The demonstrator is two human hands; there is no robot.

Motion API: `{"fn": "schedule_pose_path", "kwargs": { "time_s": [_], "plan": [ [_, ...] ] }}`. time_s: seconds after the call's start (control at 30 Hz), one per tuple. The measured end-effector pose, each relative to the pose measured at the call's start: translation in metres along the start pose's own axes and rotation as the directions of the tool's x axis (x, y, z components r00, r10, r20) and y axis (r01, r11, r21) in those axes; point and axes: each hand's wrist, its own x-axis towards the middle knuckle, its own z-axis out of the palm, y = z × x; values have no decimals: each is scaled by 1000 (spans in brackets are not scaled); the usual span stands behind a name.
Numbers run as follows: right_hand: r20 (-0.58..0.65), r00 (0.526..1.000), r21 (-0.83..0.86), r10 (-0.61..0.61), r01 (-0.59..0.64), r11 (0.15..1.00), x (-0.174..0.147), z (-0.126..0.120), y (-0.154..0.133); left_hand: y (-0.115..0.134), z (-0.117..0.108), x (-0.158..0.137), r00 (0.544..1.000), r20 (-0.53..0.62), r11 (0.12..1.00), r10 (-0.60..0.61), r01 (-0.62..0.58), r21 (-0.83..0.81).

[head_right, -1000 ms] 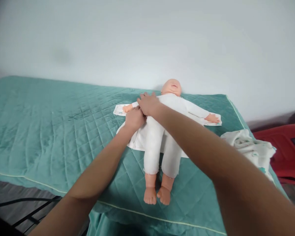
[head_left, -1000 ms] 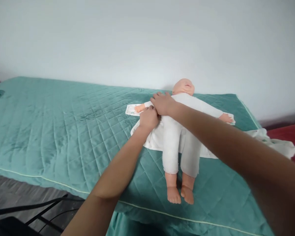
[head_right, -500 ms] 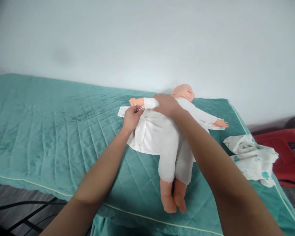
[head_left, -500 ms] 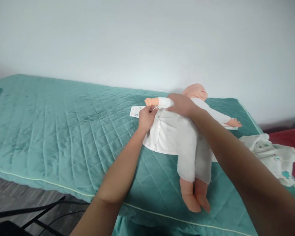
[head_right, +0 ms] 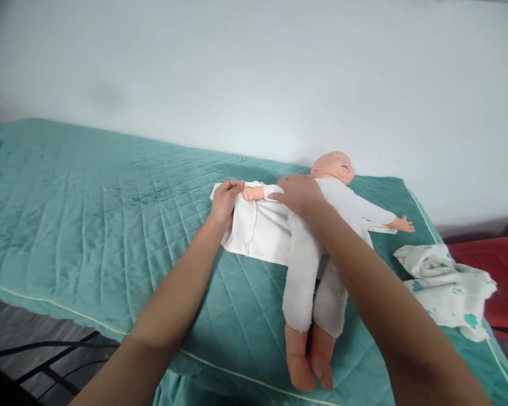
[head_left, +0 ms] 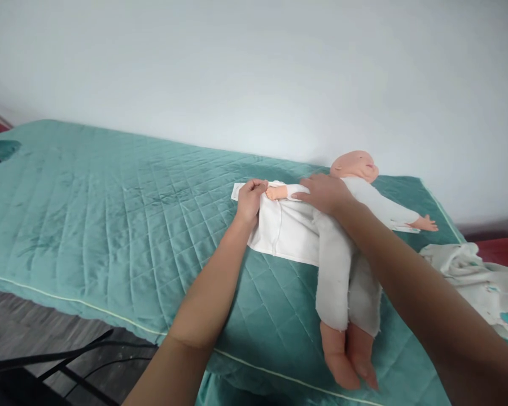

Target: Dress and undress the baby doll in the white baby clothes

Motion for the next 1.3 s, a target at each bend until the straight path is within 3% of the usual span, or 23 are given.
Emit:
{"fn": "schedule_pose_path", "kwargs": {
  "time_s": [0.1, 0.2, 0.33, 0.43, 0.5, 0.7, 0.8, 0.9, 0.93, 1.0, 1.07, 1.1, 1.13, 1.2, 1.3],
  "plan": [
    [11, 1000, -53, -12, 13, 999, 1, 3, -7, 1, 4, -4, 981, -37, 951, 191, -176, 253],
    [4, 1000, -70, -20, 20, 997, 3, 8, -10, 3, 8, -9, 940, 99, 756, 325, -322, 570],
    [-14, 999, -88, -36, 35, 996, 5, 14, -9, 8, 14, -17, 915, 290, 455, 280, -392, 799],
    [-44, 998, -104, -36, 32, 994, 6, 17, -9, 10, 20, -22, 897, 386, 363, 214, -440, 821],
    [-57, 997, -108, -44, 38, 993, 7, 18, -10, 8, 26, -23, 874, 433, 390, 221, -486, 782],
    [-38, 999, -87, -37, 34, 996, 15, 17, -19, 0, 40, -22, 859, 412, 669, 304, -501, 549],
    [-75, 997, 14, -29, 30, 999, 9, 6, -11, 1, 34, -23, 896, 307, 685, 322, -444, 578],
    [-271, 959, 203, 84, -28, 979, -19, 1, 15, 3, 23, -26, 937, 151, 591, 316, -319, 741],
    [-368, 915, 275, 162, -60, 960, -33, 5, 28, 4, 21, -28, 943, 124, 543, 310, -282, 791],
    [-539, 760, 412, 364, -139, 900, -62, 21, 54, 4, 18, -32, 949, 106, 458, 296, -239, 856],
    [-558, 574, 585, 599, -241, 775, -89, 44, 76, 3, 20, -35, 948, 121, 412, 296, -241, 879],
    [-517, 516, 662, 683, -266, 701, -98, 55, 85, 3, 22, -36, 945, 133, 401, 300, -252, 881],
    [-472, 515, 701, 716, -273, 659, -105, 65, 91, 2, 24, -37, 943, 145, 398, 300, -262, 879],
    [-408, 558, 719, 722, -291, 631, -112, 76, 97, 0, 26, -37, 945, 162, 411, 284, -273, 870],
    [-312, 607, 707, 731, -366, 605, -113, 72, 95, 0, 26, -35, 949, 194, 452, 248, -290, 843]
  ]
}}
